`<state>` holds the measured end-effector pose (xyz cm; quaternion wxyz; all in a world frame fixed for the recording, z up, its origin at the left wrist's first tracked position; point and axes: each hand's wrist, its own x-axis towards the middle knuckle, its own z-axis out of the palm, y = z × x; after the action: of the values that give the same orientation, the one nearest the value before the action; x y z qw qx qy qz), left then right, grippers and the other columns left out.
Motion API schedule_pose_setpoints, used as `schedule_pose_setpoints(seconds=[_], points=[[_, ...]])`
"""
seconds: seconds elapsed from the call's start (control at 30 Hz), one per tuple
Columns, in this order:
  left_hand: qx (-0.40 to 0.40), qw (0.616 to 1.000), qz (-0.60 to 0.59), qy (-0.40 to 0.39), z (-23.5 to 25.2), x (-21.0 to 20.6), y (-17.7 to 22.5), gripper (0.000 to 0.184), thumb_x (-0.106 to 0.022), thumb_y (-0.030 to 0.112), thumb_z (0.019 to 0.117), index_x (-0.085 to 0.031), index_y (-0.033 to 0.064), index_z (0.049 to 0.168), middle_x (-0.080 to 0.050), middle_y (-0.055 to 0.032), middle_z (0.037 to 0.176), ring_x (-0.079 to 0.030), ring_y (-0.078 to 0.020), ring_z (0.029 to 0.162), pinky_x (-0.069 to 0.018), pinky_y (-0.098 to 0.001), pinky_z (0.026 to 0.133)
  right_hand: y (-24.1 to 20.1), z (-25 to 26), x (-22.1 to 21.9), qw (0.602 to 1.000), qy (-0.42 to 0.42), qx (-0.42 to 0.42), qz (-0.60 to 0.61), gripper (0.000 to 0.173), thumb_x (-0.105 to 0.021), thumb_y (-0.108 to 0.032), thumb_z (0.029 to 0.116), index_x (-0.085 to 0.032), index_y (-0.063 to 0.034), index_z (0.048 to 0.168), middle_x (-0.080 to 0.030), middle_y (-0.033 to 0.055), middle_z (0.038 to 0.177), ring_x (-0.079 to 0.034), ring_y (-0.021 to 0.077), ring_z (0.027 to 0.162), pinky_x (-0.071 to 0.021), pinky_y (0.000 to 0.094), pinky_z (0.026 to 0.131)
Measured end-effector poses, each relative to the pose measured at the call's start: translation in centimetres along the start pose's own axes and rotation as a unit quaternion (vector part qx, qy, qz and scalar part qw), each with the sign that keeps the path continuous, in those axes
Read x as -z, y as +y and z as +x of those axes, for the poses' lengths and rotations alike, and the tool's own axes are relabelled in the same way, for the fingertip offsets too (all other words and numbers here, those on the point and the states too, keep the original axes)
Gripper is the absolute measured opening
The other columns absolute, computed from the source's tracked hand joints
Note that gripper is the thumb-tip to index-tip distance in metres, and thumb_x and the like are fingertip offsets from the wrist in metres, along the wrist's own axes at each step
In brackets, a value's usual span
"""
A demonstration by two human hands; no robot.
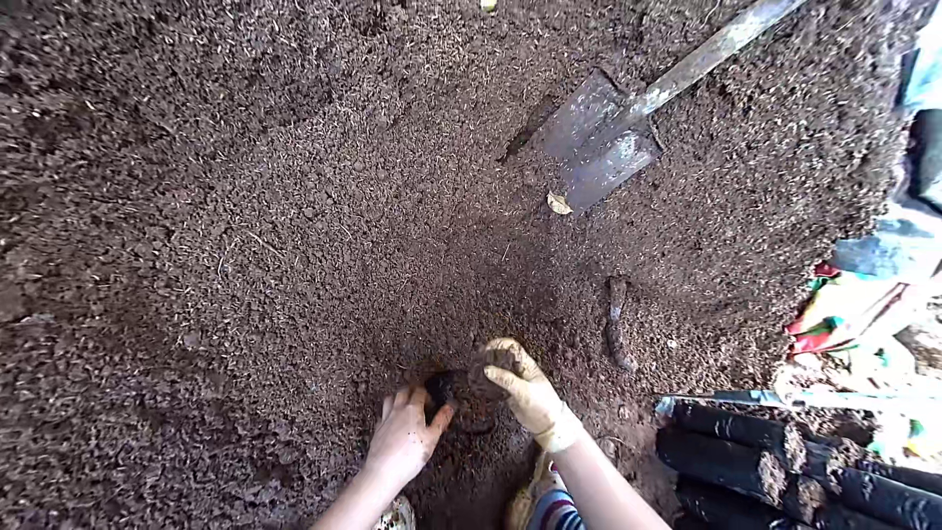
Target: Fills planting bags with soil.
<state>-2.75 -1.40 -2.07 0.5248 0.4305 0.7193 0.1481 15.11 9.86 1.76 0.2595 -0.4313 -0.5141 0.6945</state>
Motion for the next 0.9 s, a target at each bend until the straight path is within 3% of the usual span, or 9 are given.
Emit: schedule_pose_setpoints(seconds=[0.17, 0.23, 0.3, 0.37, 0.5, 0.63, 0.77, 0.83, 0.9], points=[[0.01, 0.996, -0.033, -0.087, -0.3, -0.6, 1.0, 0.053, -0.045, 0.045, 0.1074, -0.065, -0.0024, 0.122, -0.049, -0.0231, 0.153, -0.046, -0.0355, 0.144, -0.0372, -0.0547, 0.117, 1.0, -0.4, -1.2, 0.976, 0.032, 0.149, -0.155, 0.025, -0.05, -0.02, 0.1002, -0.06, 0.0026, 0.106, -0.06, 0.0005, 0.103, -0.058, -0.0004, 0.101, -0.0498, 0.0206, 0.094], [0.013, 0.996, -0.028, -0.089, -0.4, -0.7, 1.5, 0.051, -0.045, 0.04, 0.1076, -0.062, -0.0025, 0.131, -0.039, -0.0222, 0.16, -0.04, -0.0336, 0.149, -0.0343, -0.0517, 0.12, 0.2, 0.4, -2.0, 0.951, 0.08, 0.194, -0.227, 0.037, -0.042, -0.018, 0.1025, -0.06, 0.0134, 0.11, -0.061, 0.0131, 0.11, -0.056, 0.0065, 0.113, -0.044, 0.0211, 0.103], [0.014, 0.996, -0.025, -0.088, -0.4, -0.9, 1.9, 0.05, -0.042, 0.032, 0.1086, -0.054, -0.0033, 0.142, -0.031, -0.0218, 0.165, -0.035, -0.032, 0.152, -0.031, -0.0484, 0.123, -0.1, 2.0, -3.0, 0.891, 0.123, 0.209, -0.384, 0.041, -0.044, -0.016, 0.1018, -0.065, 0.0173, 0.11, -0.066, 0.0305, 0.117, -0.06, 0.0323, 0.123, -0.0406, 0.0398, 0.113], [0.007, 0.996, -0.038, -0.078, -0.4, -1.2, 2.1, 0.048, -0.04, 0.026, 0.1098, -0.049, -0.005, 0.146, -0.029, -0.022, 0.166, -0.033, -0.0303, 0.153, -0.0295, -0.0447, 0.124, 0.4, 3.5, -4.1, 0.82, 0.054, 0.113, -0.558, 0.043, -0.047, -0.026, 0.1046, -0.068, 0.0091, 0.118, -0.063, 0.0311, 0.128, -0.054, 0.047, 0.129, -0.0347, 0.0601, 0.115], [-0.009, 0.996, -0.062, -0.067, -0.5, -1.4, 1.6, 0.048, -0.039, 0.021, 0.1105, -0.046, -0.0074, 0.148, -0.026, -0.0228, 0.167, -0.031, -0.0295, 0.154, -0.0268, -0.0419, 0.125, 1.8, 3.8, -5.6, 0.758, -0.006, 0.101, -0.644, 0.043, -0.055, -0.037, 0.1036, -0.072, -0.0008, 0.117, -0.066, 0.0262, 0.128, -0.058, 0.047, 0.126, -0.0393, 0.0645, 0.108], [-0.032, 0.995, -0.082, -0.056, -0.2, -1.6, 1.1, 0.046, -0.04, 0.018, 0.1093, -0.047, -0.0079, 0.147, -0.027, -0.0237, 0.166, -0.031, -0.0312, 0.154, -0.0268, -0.0423, 0.125, 0.7, 3.5, -5.7, 0.735, 0.113, 0.237, -0.625, 0.031, -0.061, -0.028, 0.0949, -0.074, 0.0003, 0.095, -0.071, 0.0267, 0.105, -0.066, 0.0484, 0.103, -0.048, 0.0641, 0.09], [-0.044, 0.994, -0.098, -0.033, -0.3, -2.1, 1.1, 0.044, -0.041, 0.017, 0.1093, -0.05, -0.0072, 0.145, -0.033, -0.0254, 0.163, -0.035, -0.0328, 0.152, -0.0287, -0.0436, 0.125, 3.4, 4.2, -5.4, 0.763, -0.02, 0.145, -0.63, 0.04, -0.053, -0.038, 0.1045, -0.073, -0.006, 0.12, -0.068, 0.0223, 0.127, -0.061, 0.0425, 0.125, -0.0387, 0.064, 0.11], [-0.049, 0.994, -0.094, -0.024, -0.2, -2.0, 1.1, 0.044, -0.04, 0.018, 0.1097, -0.05, -0.0084, 0.144, -0.036, -0.0263, 0.161, -0.036, -0.0338, 0.151, -0.028, -0.0453, 0.125, 1.5, 5.3, -4.5, 0.802, -0.057, 0.126, -0.58, 0.047, -0.054, -0.042, 0.104, -0.061, -0.0185, 0.144, -0.054, 0.0174, 0.151, -0.043, 0.0403, 0.145, -0.0197, 0.0688, 0.121], [-0.046, 0.996, -0.069, -0.024, 0.0, -2.2, 0.7, 0.047, -0.04, 0.027, 0.1094, -0.057, -0.0051, 0.14, -0.041, -0.0233, 0.159, -0.041, -0.0325, 0.149, -0.0311, -0.048, 0.123, -0.9, 5.9, -2.7, 0.831, -0.046, 0.124, -0.54, 0.057, -0.06, -0.042, 0.1008, -0.051, -0.0216, 0.153, -0.037, 0.0145, 0.164, -0.03, 0.0371, 0.153, -0.0222, 0.0615, 0.124]])
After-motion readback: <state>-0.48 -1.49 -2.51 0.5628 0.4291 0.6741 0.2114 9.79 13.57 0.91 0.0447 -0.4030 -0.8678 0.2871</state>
